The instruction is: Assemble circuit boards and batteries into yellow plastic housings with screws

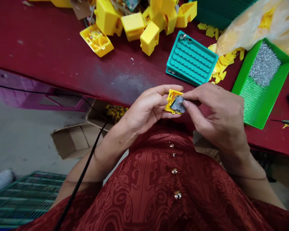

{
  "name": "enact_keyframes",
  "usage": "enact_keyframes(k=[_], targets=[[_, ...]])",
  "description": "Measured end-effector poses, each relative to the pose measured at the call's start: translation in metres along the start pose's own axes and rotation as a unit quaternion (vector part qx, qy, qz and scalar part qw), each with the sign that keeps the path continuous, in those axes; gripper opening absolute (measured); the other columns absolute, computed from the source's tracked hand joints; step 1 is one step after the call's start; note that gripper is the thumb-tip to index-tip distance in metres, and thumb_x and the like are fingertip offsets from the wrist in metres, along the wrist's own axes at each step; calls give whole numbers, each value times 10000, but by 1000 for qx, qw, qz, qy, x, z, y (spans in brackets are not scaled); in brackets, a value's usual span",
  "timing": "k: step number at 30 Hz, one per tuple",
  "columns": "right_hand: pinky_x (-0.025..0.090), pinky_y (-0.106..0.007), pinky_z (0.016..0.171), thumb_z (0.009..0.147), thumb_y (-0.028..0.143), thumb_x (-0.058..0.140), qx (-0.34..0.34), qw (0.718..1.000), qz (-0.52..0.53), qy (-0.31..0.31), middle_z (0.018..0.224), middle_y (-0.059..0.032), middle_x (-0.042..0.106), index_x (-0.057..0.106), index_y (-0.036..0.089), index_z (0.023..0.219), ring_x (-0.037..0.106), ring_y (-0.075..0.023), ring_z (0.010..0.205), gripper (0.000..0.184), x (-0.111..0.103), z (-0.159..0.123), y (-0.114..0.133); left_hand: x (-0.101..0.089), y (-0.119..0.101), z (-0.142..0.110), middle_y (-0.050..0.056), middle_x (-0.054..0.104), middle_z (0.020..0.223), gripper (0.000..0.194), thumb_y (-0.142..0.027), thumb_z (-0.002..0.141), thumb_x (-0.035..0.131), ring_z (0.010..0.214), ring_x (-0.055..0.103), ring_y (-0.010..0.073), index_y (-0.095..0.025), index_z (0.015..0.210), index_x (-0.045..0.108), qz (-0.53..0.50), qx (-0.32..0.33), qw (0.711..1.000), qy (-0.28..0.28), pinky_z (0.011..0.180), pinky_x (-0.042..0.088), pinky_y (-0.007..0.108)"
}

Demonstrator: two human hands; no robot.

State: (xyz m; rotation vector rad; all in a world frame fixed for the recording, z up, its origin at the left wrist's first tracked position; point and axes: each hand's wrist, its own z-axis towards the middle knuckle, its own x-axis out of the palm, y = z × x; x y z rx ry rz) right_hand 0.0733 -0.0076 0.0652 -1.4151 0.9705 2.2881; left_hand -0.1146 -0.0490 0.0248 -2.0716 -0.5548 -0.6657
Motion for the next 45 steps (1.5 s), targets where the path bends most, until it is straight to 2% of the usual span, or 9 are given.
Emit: enact_keyframes(k=[5,8,13,19,25,32,37,41,45], targets=[[622,-368,890,1029,196,609,6,1000,7,15,1010,-38,791,759,235,1024,755,-202,933,155,-1,3,-2,-1,3,-1,69,783,1160,509,-137,718,760,1104,777,251,-156,1226,727,65,29,997,22,899,686,343],[633,-350,872,1017,165,625,27,999,38,-10,996,-26,793,751,231,1034,764,-188,929,142,0,1,-1,-1,4,-1,57,788,1182,563,-103,679,831,1094,784,240,-162,1228,723,66,43,997,23,914,686,322],[629,-308,841,987,146,666,72,992,87,-56,978,4,795,725,224,1004,767,-153,905,100,4,-3,2,-1,7,1,43,790,1205,546,-85,701,815,1076,789,223,-181,1228,713,75,46,996,17,874,696,301],[609,-294,799,947,143,686,67,985,134,-87,934,12,792,740,236,976,749,-142,846,111,9,-5,-1,-2,13,5,28,785,1199,551,-128,749,800,1108,785,238,-226,1280,695,104,64,993,4,802,697,283],[580,-295,811,964,142,659,46,988,132,-68,906,-4,779,746,185,963,727,-135,839,96,10,-6,-8,-1,10,6,57,774,1266,632,-146,722,833,1166,774,260,-197,1334,685,114,59,991,27,938,690,352],[605,-278,846,951,141,692,0,993,108,-53,946,27,795,740,210,973,763,-133,889,86,9,-4,-16,3,7,7,61,776,1251,595,-131,691,840,1205,752,267,-191,1270,720,93,50,994,22,936,679,336],[608,-327,861,976,179,657,15,999,50,2,930,6,782,762,249,968,744,-162,872,126,7,-4,-19,5,11,6,65,767,1283,565,-144,688,853,1177,741,260,-201,1238,734,107,72,992,3,901,668,311],[583,-333,846,997,173,621,22,999,20,34,924,-16,769,770,228,956,721,-169,873,165,10,-5,-17,5,17,8,66,767,1257,495,-218,765,857,1133,737,243,-201,1244,737,136,97,986,-13,905,659,308],[575,-303,788,1000,155,629,0,998,8,-58,955,-51,758,784,188,995,710,-155,872,158,19,-7,-15,3,22,12,67,778,1184,462,-320,841,850,1087,740,231,-203,1272,729,150,113,982,-19,886,663,308]])
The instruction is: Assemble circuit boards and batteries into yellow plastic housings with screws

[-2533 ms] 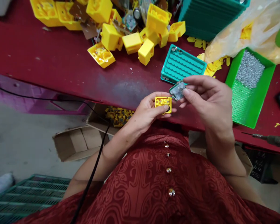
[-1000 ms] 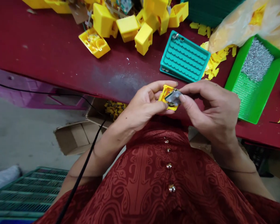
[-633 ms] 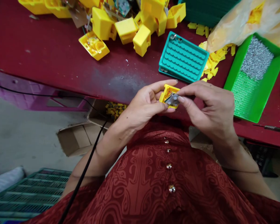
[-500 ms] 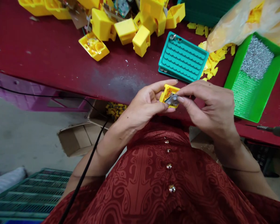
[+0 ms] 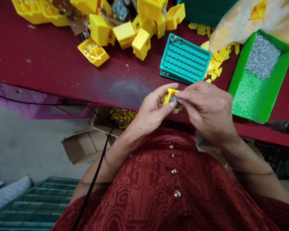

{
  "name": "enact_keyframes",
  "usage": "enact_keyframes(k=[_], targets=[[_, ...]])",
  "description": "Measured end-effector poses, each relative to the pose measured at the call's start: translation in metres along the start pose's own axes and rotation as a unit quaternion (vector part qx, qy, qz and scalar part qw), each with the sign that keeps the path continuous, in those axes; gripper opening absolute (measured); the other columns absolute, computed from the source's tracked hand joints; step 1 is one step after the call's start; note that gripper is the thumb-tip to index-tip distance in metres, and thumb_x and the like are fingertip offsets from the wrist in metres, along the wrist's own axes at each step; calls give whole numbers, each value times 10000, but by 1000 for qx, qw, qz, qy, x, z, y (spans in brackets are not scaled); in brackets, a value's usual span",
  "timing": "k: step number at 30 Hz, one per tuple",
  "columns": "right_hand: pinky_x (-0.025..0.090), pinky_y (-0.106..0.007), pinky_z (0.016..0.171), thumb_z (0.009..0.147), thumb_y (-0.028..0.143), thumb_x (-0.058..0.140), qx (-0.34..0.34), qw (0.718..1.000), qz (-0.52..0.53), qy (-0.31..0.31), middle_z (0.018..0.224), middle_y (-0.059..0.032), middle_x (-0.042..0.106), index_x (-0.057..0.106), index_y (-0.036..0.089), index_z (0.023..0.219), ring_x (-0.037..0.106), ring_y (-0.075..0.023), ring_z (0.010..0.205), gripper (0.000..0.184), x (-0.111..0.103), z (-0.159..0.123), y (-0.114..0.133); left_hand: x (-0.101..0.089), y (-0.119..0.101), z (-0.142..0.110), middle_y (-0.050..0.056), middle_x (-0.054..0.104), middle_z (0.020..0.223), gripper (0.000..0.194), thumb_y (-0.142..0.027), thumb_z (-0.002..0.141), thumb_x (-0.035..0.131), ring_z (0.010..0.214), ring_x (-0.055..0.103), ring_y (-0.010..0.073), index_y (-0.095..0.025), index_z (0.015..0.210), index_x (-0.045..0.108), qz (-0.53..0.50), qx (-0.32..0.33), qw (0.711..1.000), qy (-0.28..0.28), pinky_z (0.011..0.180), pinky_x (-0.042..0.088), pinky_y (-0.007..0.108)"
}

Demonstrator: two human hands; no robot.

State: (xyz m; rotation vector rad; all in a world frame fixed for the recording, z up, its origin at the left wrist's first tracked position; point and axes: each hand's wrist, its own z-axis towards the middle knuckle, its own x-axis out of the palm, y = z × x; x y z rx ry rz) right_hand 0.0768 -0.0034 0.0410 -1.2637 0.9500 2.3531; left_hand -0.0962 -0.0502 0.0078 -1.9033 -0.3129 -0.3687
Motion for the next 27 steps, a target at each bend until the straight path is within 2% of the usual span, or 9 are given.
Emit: enact_keyframes(k=[2,5,10,14,19,22,25,27], targets=[[606,-312,837,996,176,661,-1,998,15,-58,1026,-90,762,779,144,1070,726,-168,936,143,4,-2,1,-1,2,1,70,780,1188,466,-336,852,848,1077,746,227,-199,1280,725,-12,4,1000,-5,888,667,317],[635,-344,929,994,167,671,24,995,46,-83,1087,-92,777,742,142,1189,746,-180,1019,209,6,-6,1,-3,3,2,69,786,1178,462,-340,855,849,1010,757,206,-194,1274,722,-40,-5,999,-5,879,672,323],[617,-310,793,1010,168,634,8,996,27,-90,973,-38,756,757,240,1026,718,-145,891,143,11,-12,-3,-3,3,1,49,775,1092,428,-301,865,815,925,738,170,-190,1267,720,-61,-38,997,1,825,667,296],[578,-308,768,1008,185,628,-11,996,-9,-91,935,-36,728,732,215,976,669,-148,874,113,19,-16,-7,1,6,1,43,760,1061,449,-289,850,793,886,716,161,-186,1279,709,-51,-41,998,-12,801,659,301],[533,-308,744,1002,166,619,0,992,-26,-126,933,-52,707,713,194,964,634,-152,867,105,31,-28,-6,8,13,2,19,729,998,431,-276,840,829,861,681,149,-203,1247,707,-30,-12,998,-45,736,645,261],[564,-318,756,989,167,652,27,985,-24,-167,936,-44,708,720,208,1001,671,-153,880,80,36,-36,-7,12,16,6,18,729,1019,470,-274,835,856,883,682,142,-205,1272,696,-41,-1,999,-25,740,647,241],[601,-317,760,997,214,669,42,979,-17,-198,946,-34,714,722,220,1034,710,-150,894,65,35,-40,-11,12,16,10,35,747,1110,483,-290,845,849,930,710,146,-205,1292,685,-67,-28,997,4,753,657,239],[612,-322,768,996,223,678,41,979,-14,-198,946,-27,720,718,227,1036,714,-150,892,57,32,-40,-13,12,15,12,41,756,1140,479,-291,847,846,946,724,149,-207,1290,687,-76,-53,996,14,756,659,237]])
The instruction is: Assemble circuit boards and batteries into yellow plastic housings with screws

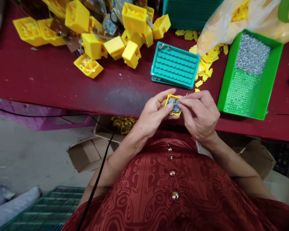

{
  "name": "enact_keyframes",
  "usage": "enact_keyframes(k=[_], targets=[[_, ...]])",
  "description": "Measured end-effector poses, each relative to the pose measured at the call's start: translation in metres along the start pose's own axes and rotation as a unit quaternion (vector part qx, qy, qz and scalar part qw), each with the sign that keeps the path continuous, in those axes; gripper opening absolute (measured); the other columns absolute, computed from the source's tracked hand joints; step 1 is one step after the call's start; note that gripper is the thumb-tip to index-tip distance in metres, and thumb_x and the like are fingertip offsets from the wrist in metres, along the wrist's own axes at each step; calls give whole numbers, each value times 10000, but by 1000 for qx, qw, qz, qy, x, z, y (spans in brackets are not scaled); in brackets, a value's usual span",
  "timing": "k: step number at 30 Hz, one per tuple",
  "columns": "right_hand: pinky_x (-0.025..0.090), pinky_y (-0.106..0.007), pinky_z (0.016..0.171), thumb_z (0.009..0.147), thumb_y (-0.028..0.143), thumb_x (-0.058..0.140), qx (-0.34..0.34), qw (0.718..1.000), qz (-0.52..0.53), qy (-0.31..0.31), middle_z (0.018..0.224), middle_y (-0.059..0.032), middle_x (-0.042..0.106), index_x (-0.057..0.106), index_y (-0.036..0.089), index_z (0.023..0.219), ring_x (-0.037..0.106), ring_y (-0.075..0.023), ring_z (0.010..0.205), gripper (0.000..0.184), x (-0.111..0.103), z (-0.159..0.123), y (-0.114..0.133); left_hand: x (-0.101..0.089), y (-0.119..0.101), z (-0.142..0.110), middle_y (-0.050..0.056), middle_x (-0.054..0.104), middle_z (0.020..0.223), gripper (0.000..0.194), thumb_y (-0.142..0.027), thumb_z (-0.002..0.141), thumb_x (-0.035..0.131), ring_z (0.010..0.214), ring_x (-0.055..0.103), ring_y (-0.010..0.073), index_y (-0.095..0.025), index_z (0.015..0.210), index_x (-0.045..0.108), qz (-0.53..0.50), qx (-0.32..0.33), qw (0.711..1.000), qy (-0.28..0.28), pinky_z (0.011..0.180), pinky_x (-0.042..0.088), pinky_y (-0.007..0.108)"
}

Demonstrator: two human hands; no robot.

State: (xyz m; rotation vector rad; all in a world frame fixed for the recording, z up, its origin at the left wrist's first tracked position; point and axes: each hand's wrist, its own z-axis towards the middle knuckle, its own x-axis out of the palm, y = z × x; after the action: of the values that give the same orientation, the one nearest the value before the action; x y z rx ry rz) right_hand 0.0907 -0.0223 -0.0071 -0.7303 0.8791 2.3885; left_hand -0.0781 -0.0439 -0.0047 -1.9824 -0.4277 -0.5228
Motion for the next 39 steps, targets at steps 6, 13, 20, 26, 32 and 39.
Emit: enact_keyframes(k=[6,13,20,26,32,39], targets=[[602,-342,780,978,189,698,8,1000,8,27,977,-68,704,743,213,995,662,-167,916,54,-9,8,-1,1,-2,-1,43,778,1125,450,-285,858,833,941,737,150,-208,1283,706,3,-12,1000,-2,794,664,256],[587,-359,831,1001,217,663,-1,998,25,53,950,-37,708,735,224,965,657,-162,908,81,-9,11,-1,4,-1,-5,31,755,1078,465,-291,836,830,898,711,142,-195,1272,699,4,-13,1000,-15,751,660,248],[562,-369,824,974,179,670,-21,999,15,27,958,-24,702,692,211,942,628,-163,915,50,4,1,-3,9,8,-8,44,760,1197,436,-326,870,760,1037,695,257,-251,1289,668,126,71,986,-87,795,676,386],[567,-371,860,977,171,671,-17,1000,5,20,967,-33,700,671,210,982,631,-162,918,39,-3,0,3,9,9,-7,53,748,1131,407,-276,873,720,912,697,169,-206,1266,639,69,43,996,-28,752,671,293],[563,-378,852,964,179,709,-12,999,-20,32,944,-44,692,671,188,967,614,-174,910,39,-17,1,2,9,10,-6,69,747,1188,524,-354,875,810,962,722,187,-207,1346,634,31,23,999,21,797,658,306],[559,-364,826,946,120,694,-28,999,21,35,950,-34,682,674,212,982,600,-170,913,100,-14,1,-3,16,5,-10,68,767,1161,442,-367,845,866,1010,737,252,-256,1246,716,28,-19,999,-25,850,680,403]])
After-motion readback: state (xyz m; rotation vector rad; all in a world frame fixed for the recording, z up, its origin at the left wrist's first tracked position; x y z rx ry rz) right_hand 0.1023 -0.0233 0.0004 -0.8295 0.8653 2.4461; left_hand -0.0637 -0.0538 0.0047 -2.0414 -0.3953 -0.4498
